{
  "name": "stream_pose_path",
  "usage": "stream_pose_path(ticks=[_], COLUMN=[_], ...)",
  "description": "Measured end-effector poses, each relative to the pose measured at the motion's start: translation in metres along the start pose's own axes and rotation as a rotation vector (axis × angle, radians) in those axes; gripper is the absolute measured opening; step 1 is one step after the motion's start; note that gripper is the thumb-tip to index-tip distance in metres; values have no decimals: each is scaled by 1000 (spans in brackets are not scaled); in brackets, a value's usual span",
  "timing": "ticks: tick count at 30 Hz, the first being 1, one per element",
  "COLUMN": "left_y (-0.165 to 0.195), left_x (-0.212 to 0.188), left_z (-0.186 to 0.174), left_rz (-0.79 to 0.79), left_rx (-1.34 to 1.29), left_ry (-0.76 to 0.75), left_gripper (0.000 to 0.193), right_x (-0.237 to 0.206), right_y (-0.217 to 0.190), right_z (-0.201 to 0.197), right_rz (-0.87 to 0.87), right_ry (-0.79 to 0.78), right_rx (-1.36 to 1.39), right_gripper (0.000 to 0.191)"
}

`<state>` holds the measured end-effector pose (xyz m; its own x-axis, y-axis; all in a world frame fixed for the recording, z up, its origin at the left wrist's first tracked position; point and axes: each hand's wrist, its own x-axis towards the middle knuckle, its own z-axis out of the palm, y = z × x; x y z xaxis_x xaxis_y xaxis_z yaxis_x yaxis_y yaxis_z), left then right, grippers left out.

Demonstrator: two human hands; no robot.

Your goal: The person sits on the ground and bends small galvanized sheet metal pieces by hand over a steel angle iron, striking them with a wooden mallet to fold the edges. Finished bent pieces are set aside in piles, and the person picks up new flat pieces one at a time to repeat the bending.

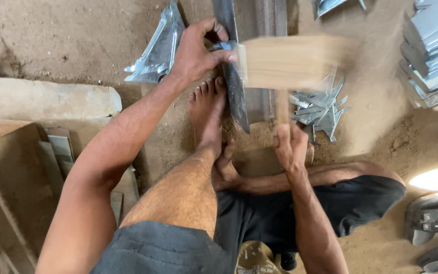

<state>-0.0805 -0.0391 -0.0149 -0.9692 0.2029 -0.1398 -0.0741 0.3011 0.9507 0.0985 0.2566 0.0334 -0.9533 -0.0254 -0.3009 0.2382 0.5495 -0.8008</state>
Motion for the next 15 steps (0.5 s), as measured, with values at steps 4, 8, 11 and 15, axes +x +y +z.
stream_pose_path(ticks=[4, 8, 11, 15], left_y=[4, 4, 3, 0], left_x=[-3, -4, -2, -1], left_z=[5, 4, 2, 5], left_rz=[-29, -64, -148, -12], left_rx=[-47, -167, -106, -29], left_ry=[5, -20, -47, -39], left_gripper=[45, 41, 44, 50], right_x=[13, 19, 20, 19], right_y=[-3, -13, -12, 9], right_z=[-4, -2, 1, 5], right_rz=[284, 261, 333, 243], right_ry=[255, 155, 156, 300], right_rx=[967, 561, 516, 1326], right_gripper=[69, 73, 68, 60])
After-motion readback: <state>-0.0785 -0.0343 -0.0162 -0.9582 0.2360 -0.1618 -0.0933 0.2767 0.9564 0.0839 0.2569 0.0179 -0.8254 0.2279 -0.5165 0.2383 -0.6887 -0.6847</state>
